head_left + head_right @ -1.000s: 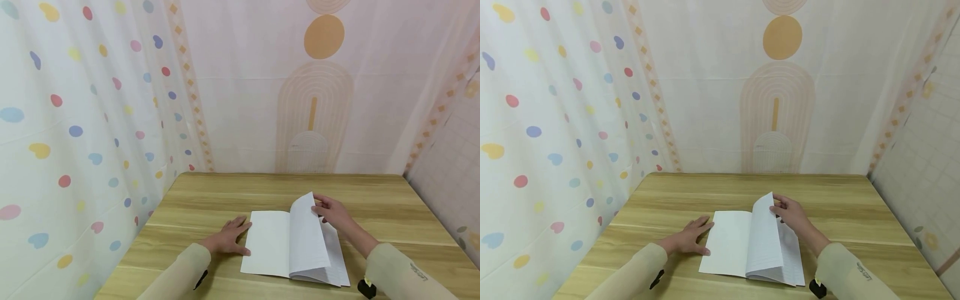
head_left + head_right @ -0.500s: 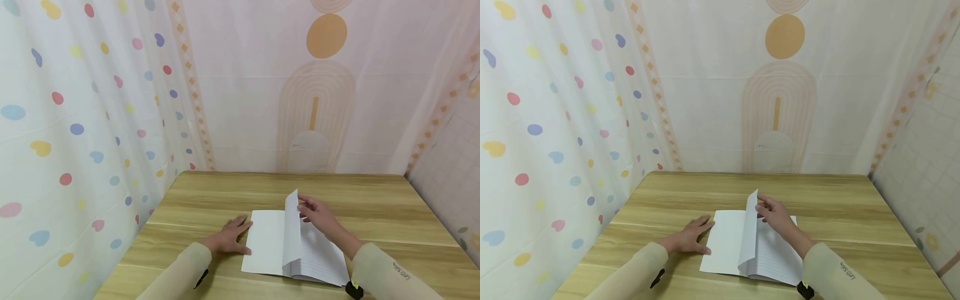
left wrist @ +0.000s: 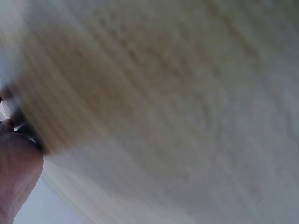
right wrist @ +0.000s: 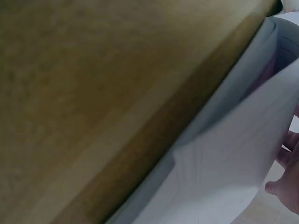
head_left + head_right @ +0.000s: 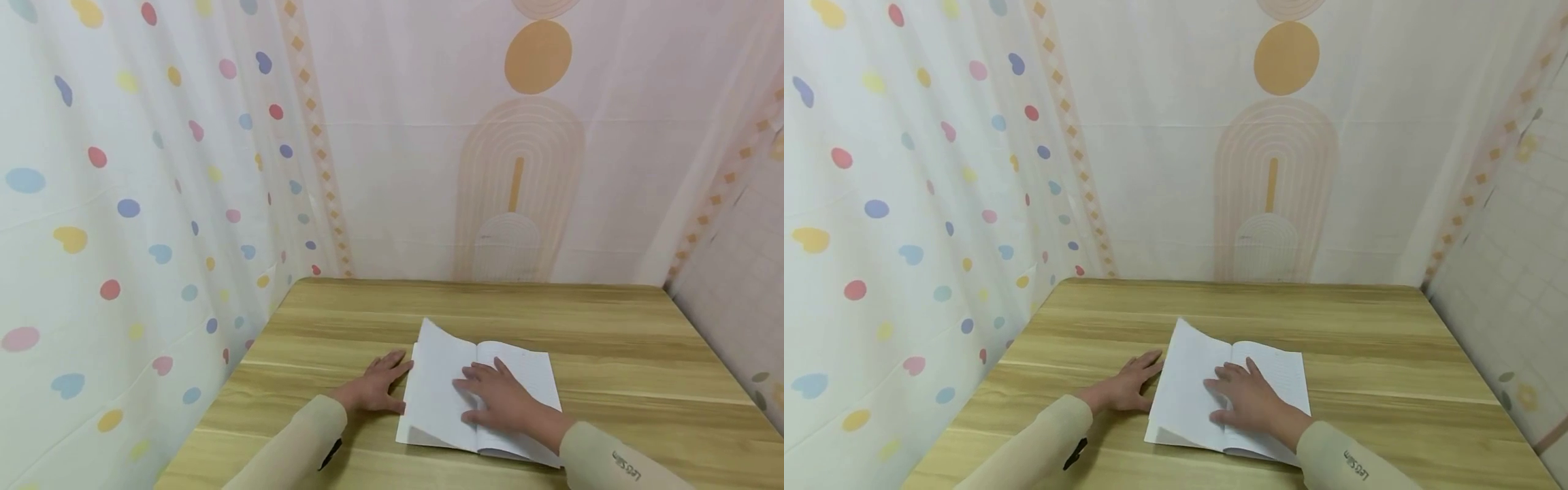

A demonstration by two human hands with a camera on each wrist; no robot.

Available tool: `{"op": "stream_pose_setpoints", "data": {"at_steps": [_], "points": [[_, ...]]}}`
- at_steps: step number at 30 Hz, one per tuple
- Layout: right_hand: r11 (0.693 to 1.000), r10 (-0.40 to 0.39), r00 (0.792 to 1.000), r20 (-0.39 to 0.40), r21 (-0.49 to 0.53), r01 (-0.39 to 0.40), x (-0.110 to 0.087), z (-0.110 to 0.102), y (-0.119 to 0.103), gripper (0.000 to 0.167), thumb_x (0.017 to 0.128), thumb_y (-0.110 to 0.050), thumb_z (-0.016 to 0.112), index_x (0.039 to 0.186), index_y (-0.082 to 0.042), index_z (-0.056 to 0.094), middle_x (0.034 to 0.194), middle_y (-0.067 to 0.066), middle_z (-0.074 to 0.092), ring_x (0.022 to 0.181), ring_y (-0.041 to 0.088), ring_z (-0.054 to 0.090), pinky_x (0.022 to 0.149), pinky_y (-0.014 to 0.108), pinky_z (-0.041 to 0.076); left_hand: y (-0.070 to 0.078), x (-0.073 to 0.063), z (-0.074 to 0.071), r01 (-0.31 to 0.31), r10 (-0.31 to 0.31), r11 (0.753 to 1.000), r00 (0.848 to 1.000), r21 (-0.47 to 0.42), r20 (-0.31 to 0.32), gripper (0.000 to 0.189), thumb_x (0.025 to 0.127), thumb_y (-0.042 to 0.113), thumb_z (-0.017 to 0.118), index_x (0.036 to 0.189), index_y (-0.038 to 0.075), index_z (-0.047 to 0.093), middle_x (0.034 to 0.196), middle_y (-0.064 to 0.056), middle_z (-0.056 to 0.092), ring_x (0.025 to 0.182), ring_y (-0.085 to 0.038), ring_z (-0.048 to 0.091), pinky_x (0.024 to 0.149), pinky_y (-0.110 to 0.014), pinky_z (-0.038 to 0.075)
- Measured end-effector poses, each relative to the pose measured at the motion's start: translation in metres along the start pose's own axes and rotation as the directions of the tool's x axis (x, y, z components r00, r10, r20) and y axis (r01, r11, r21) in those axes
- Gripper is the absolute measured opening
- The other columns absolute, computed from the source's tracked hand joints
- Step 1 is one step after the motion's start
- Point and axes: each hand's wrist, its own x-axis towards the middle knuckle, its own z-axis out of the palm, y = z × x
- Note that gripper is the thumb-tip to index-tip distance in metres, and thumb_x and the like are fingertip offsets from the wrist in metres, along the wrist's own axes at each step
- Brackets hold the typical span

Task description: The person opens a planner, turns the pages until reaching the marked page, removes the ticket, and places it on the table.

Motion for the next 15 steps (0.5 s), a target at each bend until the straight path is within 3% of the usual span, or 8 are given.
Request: {"op": "stream_pose_setpoints", "data": {"at_steps": [4, 9, 12, 15], "points": [[0.999, 0.029, 0.996, 0.084, -0.017, -0.028, -0.003, 0.0, -0.003, 0.056, 0.089, -0.046, 0.071, 0.135, -0.015, 0.063, 0.146, 0.017, 0.05, 0.139, 0.039, 0.038, 0.112, 0.067, 0.014, -0.008, 0.004, 0.0, -0.015, 0.015, 0.999, 1.0, -0.05, -0.009, 0.092, 0.085, 0.039, 0.077, 0.157, 0.008, 0.028, 0.163, -0.018, 0.014, 0.15, -0.034, 0.009, 0.119, -0.053, 0.006], [0.999, 0.029, 0.994, 0.103, -0.023, -0.027, -0.003, 0.001, -0.003, 0.054, 0.089, -0.045, 0.07, 0.134, -0.015, 0.063, 0.146, 0.017, 0.049, 0.139, 0.038, 0.038, 0.112, 0.068, 0.016, -0.008, 0.003, -0.009, 0.01, -0.011, 0.979, 1.0, -0.203, -0.004, 0.075, 0.098, 0.032, 0.063, 0.158, 0.007, 0.024, 0.163, -0.018, 0.016, 0.15, -0.035, 0.01, 0.119, -0.055, 0.005], [0.999, 0.026, 0.994, 0.102, -0.021, -0.024, -0.003, 0.002, -0.002, 0.054, 0.089, -0.044, 0.071, 0.133, -0.015, 0.064, 0.146, 0.017, 0.049, 0.139, 0.039, 0.038, 0.111, 0.067, 0.018, -0.005, 0.001, -0.008, 0.037, -0.036, 0.986, 0.999, -0.166, 0.008, 0.074, 0.101, 0.042, 0.056, 0.158, 0.009, 0.023, 0.164, -0.016, 0.014, 0.151, -0.033, 0.008, 0.119, -0.054, 0.005], [1.0, 0.022, 0.996, 0.091, -0.01, -0.022, -0.003, 0.002, 0.001, 0.057, 0.088, -0.044, 0.072, 0.134, -0.012, 0.062, 0.146, 0.019, 0.049, 0.138, 0.04, 0.038, 0.111, 0.066, 0.021, -0.001, 0.0, -0.004, 0.051, -0.048, 0.995, 0.998, -0.086, 0.029, 0.09, 0.092, 0.055, 0.063, 0.159, 0.012, 0.022, 0.165, -0.013, 0.009, 0.152, -0.03, 0.003, 0.119, -0.053, 0.004]]}}
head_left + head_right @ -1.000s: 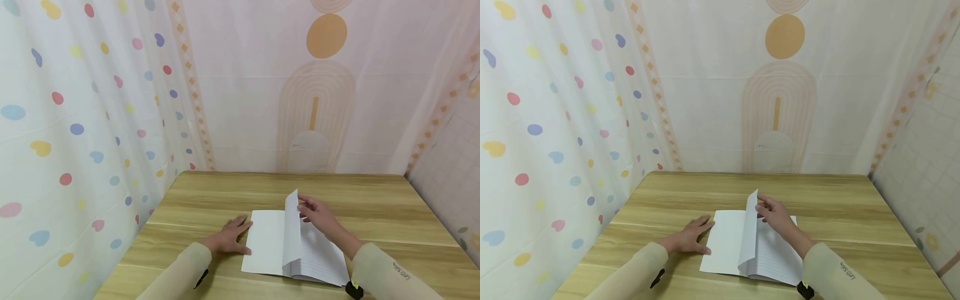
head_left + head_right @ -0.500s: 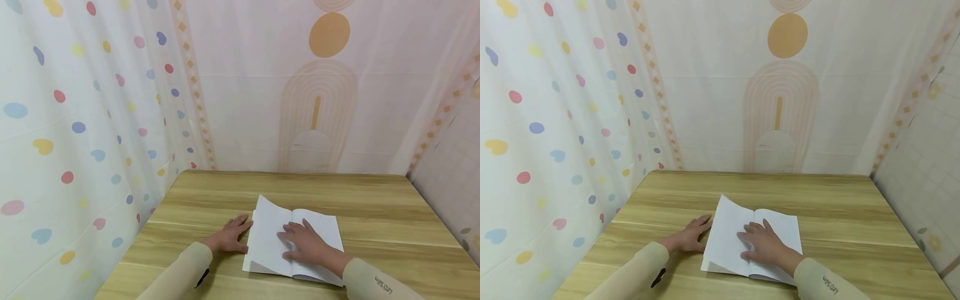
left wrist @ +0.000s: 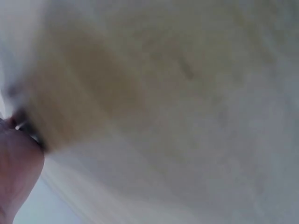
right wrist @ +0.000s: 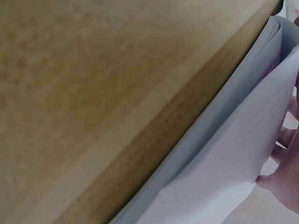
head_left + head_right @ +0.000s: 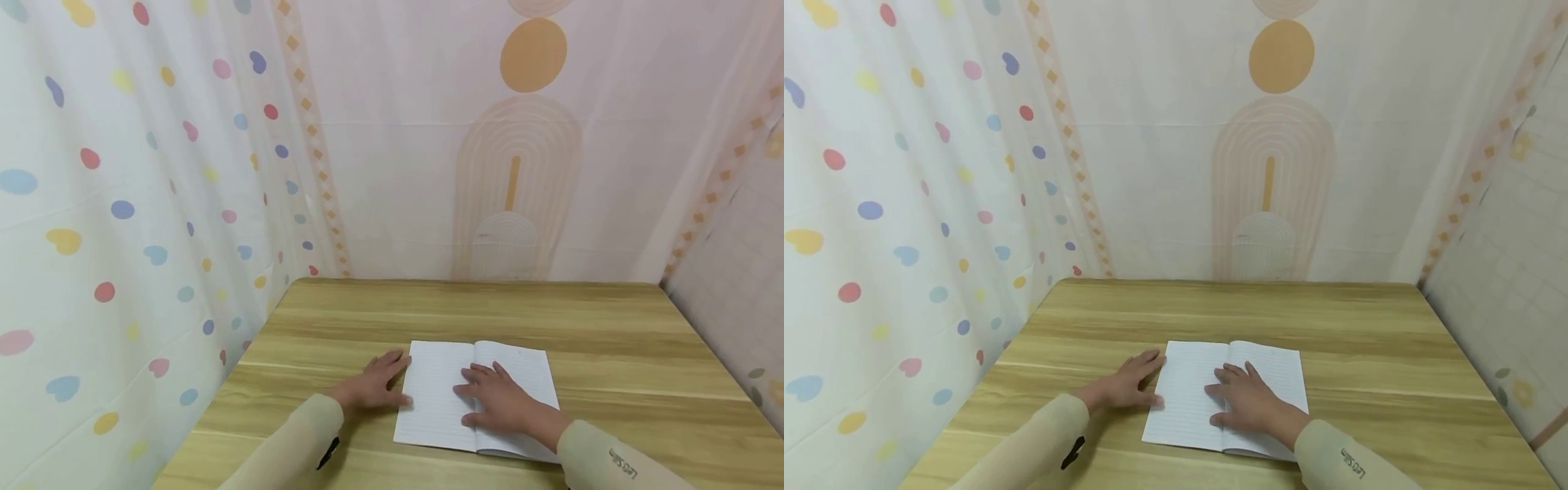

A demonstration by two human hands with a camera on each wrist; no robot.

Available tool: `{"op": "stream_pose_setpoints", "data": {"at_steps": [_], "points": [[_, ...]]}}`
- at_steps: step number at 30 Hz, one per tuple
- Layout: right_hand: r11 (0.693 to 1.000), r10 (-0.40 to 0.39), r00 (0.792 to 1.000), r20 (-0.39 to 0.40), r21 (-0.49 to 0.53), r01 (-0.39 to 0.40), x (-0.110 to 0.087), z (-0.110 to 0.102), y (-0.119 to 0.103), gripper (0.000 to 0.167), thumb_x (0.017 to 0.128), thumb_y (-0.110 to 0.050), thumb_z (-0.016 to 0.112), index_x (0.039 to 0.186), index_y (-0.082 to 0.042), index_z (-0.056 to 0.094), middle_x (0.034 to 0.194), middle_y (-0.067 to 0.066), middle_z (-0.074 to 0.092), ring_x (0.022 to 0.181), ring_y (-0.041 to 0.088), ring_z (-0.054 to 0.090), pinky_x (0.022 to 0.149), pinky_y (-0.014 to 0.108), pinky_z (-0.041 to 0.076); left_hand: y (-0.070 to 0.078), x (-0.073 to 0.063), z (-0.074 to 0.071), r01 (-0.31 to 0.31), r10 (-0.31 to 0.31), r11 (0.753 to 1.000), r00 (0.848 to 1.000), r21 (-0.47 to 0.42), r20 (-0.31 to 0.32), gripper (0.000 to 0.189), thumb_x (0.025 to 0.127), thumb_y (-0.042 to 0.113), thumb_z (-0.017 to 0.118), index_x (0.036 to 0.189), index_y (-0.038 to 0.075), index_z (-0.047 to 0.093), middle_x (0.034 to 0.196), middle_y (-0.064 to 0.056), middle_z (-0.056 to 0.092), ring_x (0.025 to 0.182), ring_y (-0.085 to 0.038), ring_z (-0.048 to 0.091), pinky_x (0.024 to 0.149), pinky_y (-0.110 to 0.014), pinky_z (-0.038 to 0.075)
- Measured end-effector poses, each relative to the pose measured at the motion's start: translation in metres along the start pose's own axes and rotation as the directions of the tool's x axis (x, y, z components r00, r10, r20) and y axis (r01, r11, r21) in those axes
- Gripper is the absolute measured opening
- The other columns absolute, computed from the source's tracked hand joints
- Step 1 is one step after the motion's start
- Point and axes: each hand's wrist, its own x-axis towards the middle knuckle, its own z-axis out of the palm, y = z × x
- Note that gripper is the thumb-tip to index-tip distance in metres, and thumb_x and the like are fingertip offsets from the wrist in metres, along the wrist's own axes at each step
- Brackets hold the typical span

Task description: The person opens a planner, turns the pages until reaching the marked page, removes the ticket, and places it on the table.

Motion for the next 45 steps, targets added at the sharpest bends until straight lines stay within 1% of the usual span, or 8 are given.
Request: {"op": "stream_pose_setpoints", "data": {"at_steps": [3, 8, 12, 19, 22, 24, 27, 45], "points": [[1.0, -0.003, 1.0, -0.023, 0.01, 0.004, -0.001, 0.0, 0.005, 0.065, 0.088, -0.048, 0.071, 0.137, -0.006, 0.059, 0.146, 0.022, 0.047, 0.138, 0.042, 0.038, 0.112, 0.062, 0.024, 0.004, -0.001, 0.002, 0.007, -0.008, 0.999, 1.0, 0.051, 0.015, 0.101, 0.084, 0.059, 0.071, 0.16, 0.014, 0.021, 0.166, -0.012, 0.004, 0.152, -0.028, -0.001, 0.119, -0.052, 0.001], [0.999, 0.029, 0.996, -0.08, 0.023, -0.027, -0.011, 0.0, 0.02, 0.075, 0.091, -0.053, 0.064, 0.139, 0.003, 0.052, 0.147, 0.03, 0.042, 0.136, 0.047, 0.038, 0.111, 0.058, 0.029, 0.007, -0.001, 0.003, 0.007, -0.008, 0.998, 1.0, 0.062, 0.013, 0.101, 0.084, 0.056, 0.073, 0.16, 0.014, 0.021, 0.166, -0.013, 0.003, 0.152, -0.028, -0.002, 0.119, -0.052, -0.001], [0.995, 0.094, 0.986, -0.136, 0.043, -0.089, -0.024, -0.003, 0.036, 0.073, 0.094, -0.049, 0.063, 0.138, 0.007, 0.052, 0.145, 0.033, 0.041, 0.133, 0.05, 0.04, 0.107, 0.061, 0.032, 0.005, 0.001, 0.004, 0.006, -0.007, 0.998, 1.0, 0.067, 0.016, 0.101, 0.084, 0.057, 0.073, 0.16, 0.015, 0.021, 0.166, -0.012, 0.003, 0.152, -0.028, -0.002, 0.119, -0.052, -0.001], [0.976, 0.202, 0.96, -0.193, -0.045, -0.214, -0.043, -0.007, 0.071, 0.071, 0.094, -0.049, 0.063, 0.134, 0.009, 0.055, 0.14, 0.036, 0.045, 0.129, 0.052, 0.043, 0.102, 0.065, 0.035, 0.002, 0.002, 0.006, -0.003, 0.003, 0.998, 1.0, 0.07, 0.006, 0.101, 0.084, 0.057, 0.073, 0.16, 0.014, 0.021, 0.166, -0.013, 0.003, 0.152, -0.029, -0.001, 0.119, -0.053, 0.0], [0.961, 0.262, 0.942, -0.208, -0.039, -0.275, -0.05, -0.009, 0.083, 0.075, 0.093, -0.051, 0.063, 0.135, 0.01, 0.053, 0.138, 0.038, 0.044, 0.129, 0.054, 0.042, 0.101, 0.067, 0.034, 0.002, 0.001, 0.006, -0.01, 0.01, 0.997, 1.0, 0.072, 0.0, 0.101, 0.083, 0.056, 0.074, 0.159, 0.013, 0.022, 0.165, -0.014, 0.004, 0.152, -0.03, 0.0, 0.119, -0.054, 0.001], [0.952, 0.297, 0.931, -0.212, -0.011, -0.306, -0.055, -0.011, 0.088, 0.077, 0.092, -0.051, 0.064, 0.136, 0.011, 0.052, 0.139, 0.039, 0.043, 0.129, 0.055, 0.04, 0.102, 0.068, 0.033, 0.003, 0.001, 0.006, -0.015, 0.015, 0.997, 1.0, 0.069, -0.003, 0.101, 0.083, 0.054, 0.075, 0.159, 0.012, 0.023, 0.165, -0.015, 0.005, 0.152, -0.031, 0.001, 0.119, -0.055, 0.002], [0.945, 0.324, 0.924, -0.202, 0.024, -0.326, -0.059, -0.016, 0.092, 0.08, 0.092, -0.051, 0.065, 0.137, 0.013, 0.049, 0.139, 0.041, 0.041, 0.129, 0.056, 0.039, 0.102, 0.069, 0.031, 0.003, 0.0, 0.006, -0.016, 0.016, 0.998, 1.0, 0.066, -0.005, 0.101, 0.083, 0.053, 0.076, 0.159, 0.011, 0.023, 0.165, -0.016, 0.005, 0.151, -0.032, 0.001, 0.118, -0.056, 0.001], [0.939, 0.344, 0.927, -0.149, 0.028, -0.344, -0.058, -0.022, 0.094, 0.086, 0.09, -0.053, 0.065, 0.137, 0.016, 0.046, 0.138, 0.043, 0.039, 0.128, 0.059, 0.038, 0.101, 0.068, 0.033, 0.005, 0.0, 0.007, -0.007, 0.008, 0.998, 1.0, 0.069, -0.017, 0.1, 0.083, 0.051, 0.077, 0.158, 0.011, 0.025, 0.165, -0.015, 0.006, 0.152, -0.031, 0.002, 0.119, -0.055, 0.001]]}}
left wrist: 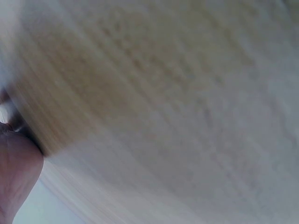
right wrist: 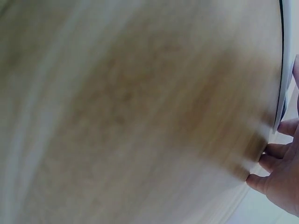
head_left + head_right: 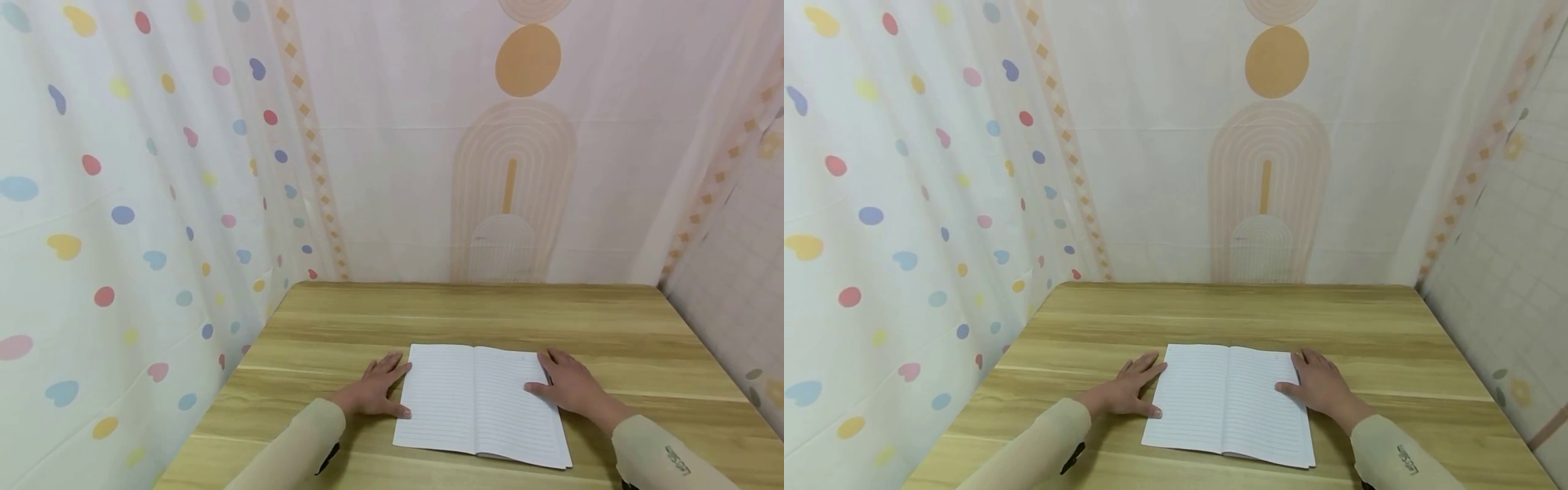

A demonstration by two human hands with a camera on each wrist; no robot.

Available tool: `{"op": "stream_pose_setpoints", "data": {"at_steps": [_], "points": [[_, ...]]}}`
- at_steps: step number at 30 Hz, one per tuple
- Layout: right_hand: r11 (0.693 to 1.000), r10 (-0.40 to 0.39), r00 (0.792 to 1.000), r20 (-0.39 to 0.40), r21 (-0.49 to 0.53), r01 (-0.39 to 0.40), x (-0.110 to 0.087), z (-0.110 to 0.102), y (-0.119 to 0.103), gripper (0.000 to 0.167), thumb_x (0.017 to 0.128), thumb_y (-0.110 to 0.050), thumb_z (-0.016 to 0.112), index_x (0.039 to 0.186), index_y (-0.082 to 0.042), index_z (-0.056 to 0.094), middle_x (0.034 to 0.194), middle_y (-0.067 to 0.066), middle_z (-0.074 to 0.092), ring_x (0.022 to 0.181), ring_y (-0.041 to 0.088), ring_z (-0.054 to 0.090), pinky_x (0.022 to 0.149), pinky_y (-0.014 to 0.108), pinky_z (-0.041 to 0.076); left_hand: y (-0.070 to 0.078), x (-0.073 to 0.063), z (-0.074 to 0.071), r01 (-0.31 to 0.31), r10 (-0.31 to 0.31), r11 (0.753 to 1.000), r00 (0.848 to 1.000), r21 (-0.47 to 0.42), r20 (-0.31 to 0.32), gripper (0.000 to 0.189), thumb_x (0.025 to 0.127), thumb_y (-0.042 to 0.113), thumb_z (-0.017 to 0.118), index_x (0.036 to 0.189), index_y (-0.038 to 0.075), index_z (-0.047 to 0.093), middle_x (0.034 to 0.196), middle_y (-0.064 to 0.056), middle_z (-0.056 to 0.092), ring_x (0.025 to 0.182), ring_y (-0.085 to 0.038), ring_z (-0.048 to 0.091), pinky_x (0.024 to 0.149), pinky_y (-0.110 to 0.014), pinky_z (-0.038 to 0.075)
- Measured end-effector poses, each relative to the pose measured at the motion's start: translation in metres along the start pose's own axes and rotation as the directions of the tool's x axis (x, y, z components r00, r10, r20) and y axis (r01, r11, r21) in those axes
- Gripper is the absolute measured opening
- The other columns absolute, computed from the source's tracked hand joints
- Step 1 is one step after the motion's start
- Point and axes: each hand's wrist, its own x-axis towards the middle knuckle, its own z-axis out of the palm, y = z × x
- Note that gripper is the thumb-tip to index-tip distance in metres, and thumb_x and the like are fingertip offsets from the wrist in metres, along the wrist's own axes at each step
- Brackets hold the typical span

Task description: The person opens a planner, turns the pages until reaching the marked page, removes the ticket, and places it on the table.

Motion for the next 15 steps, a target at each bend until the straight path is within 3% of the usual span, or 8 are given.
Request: {"op": "stream_pose_setpoints", "data": {"at_steps": [15], "points": [[1.0, 0.003, 1.0, -0.009, -0.007, -0.003, 0.0006, 0.0012, -0.0012, 0.083, 0.09, -0.052, 0.066, 0.136, 0.015, 0.048, 0.138, 0.042, 0.041, 0.127, 0.058, 0.039, 0.101, 0.067, 0.034, 0.0017, -0.0014, -0.0017, 0.003, -0.003, 1.0, 1.0, -0.014, 0.009, 0.1, 0.083, 0.051, 0.076, 0.159, 0.012, 0.024, 0.165, -0.015, 0.005, 0.152, -0.031, 0.0, 0.119, -0.055, 0.001]]}}
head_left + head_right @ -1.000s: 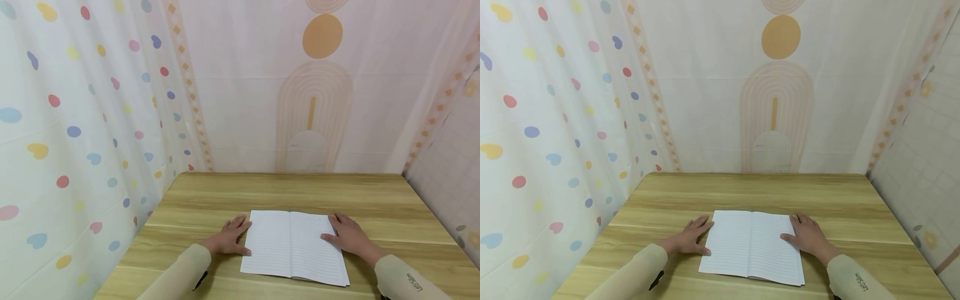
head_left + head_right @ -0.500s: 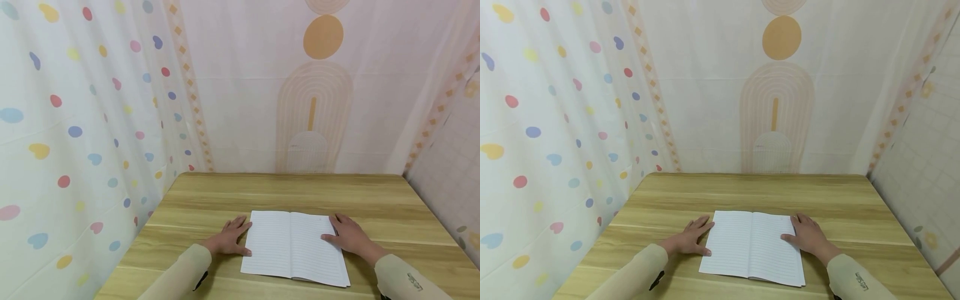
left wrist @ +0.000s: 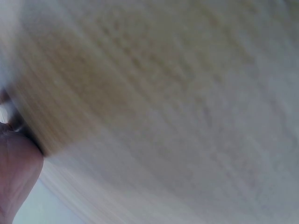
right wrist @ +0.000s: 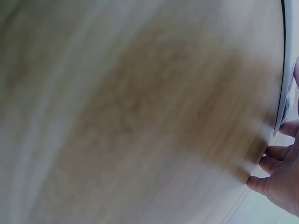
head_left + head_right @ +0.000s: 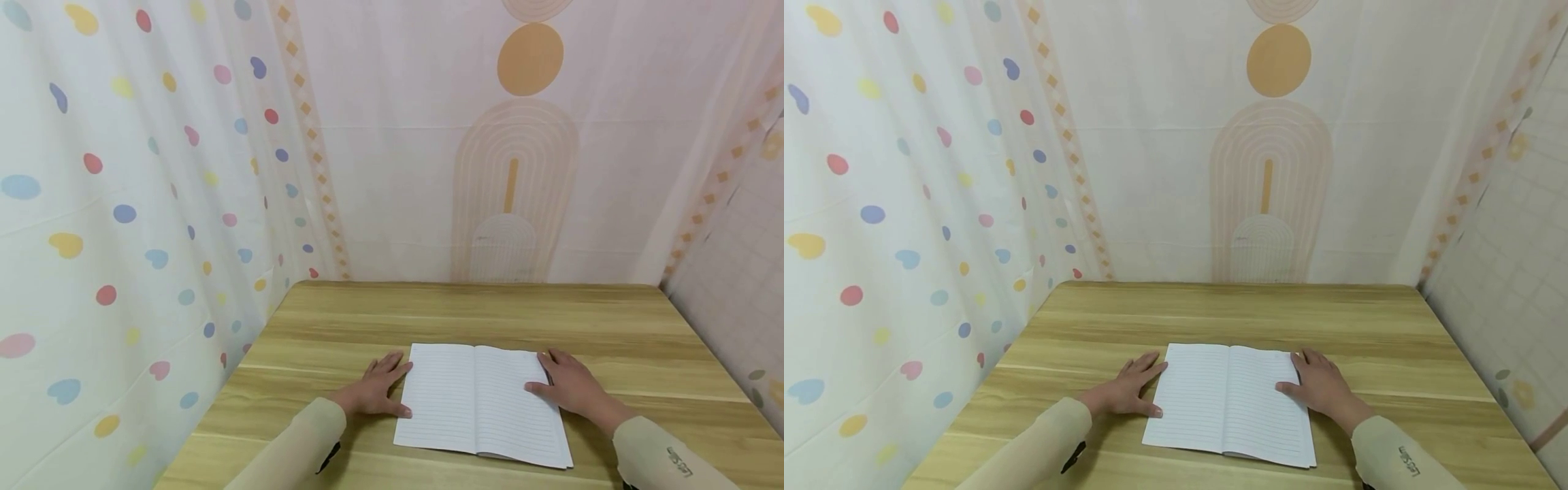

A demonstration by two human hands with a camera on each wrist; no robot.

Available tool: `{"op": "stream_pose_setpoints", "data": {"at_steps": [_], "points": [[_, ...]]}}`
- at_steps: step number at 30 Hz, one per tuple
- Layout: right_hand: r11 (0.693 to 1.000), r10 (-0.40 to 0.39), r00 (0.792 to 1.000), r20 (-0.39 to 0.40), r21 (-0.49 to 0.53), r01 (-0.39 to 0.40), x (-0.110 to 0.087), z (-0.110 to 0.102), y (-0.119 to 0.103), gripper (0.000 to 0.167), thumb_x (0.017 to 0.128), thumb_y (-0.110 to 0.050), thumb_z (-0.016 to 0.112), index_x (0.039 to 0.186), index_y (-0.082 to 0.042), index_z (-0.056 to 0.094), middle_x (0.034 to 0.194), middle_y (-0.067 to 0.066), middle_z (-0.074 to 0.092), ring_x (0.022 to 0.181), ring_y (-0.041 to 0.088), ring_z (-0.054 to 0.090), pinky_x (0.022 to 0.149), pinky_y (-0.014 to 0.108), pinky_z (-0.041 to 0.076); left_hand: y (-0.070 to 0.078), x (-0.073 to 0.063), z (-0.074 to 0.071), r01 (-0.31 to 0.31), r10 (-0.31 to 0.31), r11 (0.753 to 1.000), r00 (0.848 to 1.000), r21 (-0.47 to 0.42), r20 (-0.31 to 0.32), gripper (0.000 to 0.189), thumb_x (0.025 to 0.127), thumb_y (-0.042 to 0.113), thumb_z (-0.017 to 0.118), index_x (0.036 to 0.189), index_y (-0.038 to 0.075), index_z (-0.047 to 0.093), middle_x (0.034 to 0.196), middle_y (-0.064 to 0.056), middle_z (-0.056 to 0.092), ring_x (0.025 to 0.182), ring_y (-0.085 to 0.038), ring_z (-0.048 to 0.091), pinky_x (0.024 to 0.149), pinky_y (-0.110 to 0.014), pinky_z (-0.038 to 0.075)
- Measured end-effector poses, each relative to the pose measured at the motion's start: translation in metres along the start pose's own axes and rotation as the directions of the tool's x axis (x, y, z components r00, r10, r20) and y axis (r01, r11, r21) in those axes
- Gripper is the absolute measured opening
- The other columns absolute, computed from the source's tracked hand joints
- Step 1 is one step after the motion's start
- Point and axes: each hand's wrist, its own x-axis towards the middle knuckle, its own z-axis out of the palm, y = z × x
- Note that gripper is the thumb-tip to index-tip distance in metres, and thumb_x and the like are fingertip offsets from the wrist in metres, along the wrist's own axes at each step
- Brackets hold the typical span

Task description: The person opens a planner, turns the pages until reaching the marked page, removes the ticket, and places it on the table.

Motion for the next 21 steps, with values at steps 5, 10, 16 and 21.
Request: {"op": "stream_pose_setpoints", "data": {"at_steps": [5, 10, 16, 21], "points": [[1.0, 0.002, 1.0, 0.004, 0.006, -0.002, 0.0002, 0.001, 0.0008, 0.084, 0.091, -0.052, 0.066, 0.137, 0.015, 0.047, 0.139, 0.042, 0.04, 0.128, 0.058, 0.038, 0.101, 0.067, 0.033, -0.0007, 0.0008, 0.0002, -0.002, 0.002, 1.0, 1.0, -0.002, -0.002, 0.1, 0.083, 0.051, 0.077, 0.159, 0.011, 0.024, 0.165, -0.015, 0.005, 0.152, -0.031, 0.001, 0.119, -0.055, 0.001], [1.0, -0.002, 1.0, 0.005, 0.001, 0.002, 0.0005, 0.0015, 0.0016, 0.082, 0.091, -0.053, 0.065, 0.137, 0.012, 0.049, 0.138, 0.042, 0.04, 0.127, 0.058, 0.039, 0.101, 0.068, 0.034, -0.001, 0.0012, 0.0004, -0.002, 0.002, 1.0, 1.0, 0.002, -0.001, 0.1, 0.083, 0.05, 0.077, 0.159, 0.011, 0.023, 0.165, -0.015, 0.005, 0.152, -0.031, 0.0, 0.119, -0.055, 0.001], [1.0, -0.021, 1.0, -0.022, 0.01, 0.021, -0.0002, 0.0021, 0.0011, 0.074, 0.09, -0.051, 0.067, 0.136, 0.006, 0.055, 0.137, 0.042, 0.042, 0.126, 0.059, 0.041, 0.099, 0.068, 0.035, -0.0001, 0.0005, -0.0003, -0.003, 0.003, 1.0, 1.0, -0.002, 0.002, 0.1, 0.084, 0.05, 0.076, 0.159, 0.011, 0.023, 0.165, -0.015, 0.004, 0.151, -0.031, 0.0, 0.119, -0.055, 0.001], [0.999, -0.027, 0.998, -0.06, 0.042, 0.029, 0.0015, 0.0028, -0.0014, 0.064, 0.087, -0.042, 0.074, 0.131, 0.003, 0.061, 0.136, 0.04, 0.045, 0.123, 0.058, 0.045, 0.096, 0.067, 0.039, 0.0001, -0.0003, -0.0007, -0.007, 0.007, 1.0, 1.0, -0.006, 0.004, 0.1, 0.084, 0.051, 0.076, 0.159, 0.011, 0.023, 0.165, -0.015, 0.004, 0.151, -0.032, 0.0, 0.119, -0.055, 0.001]]}}
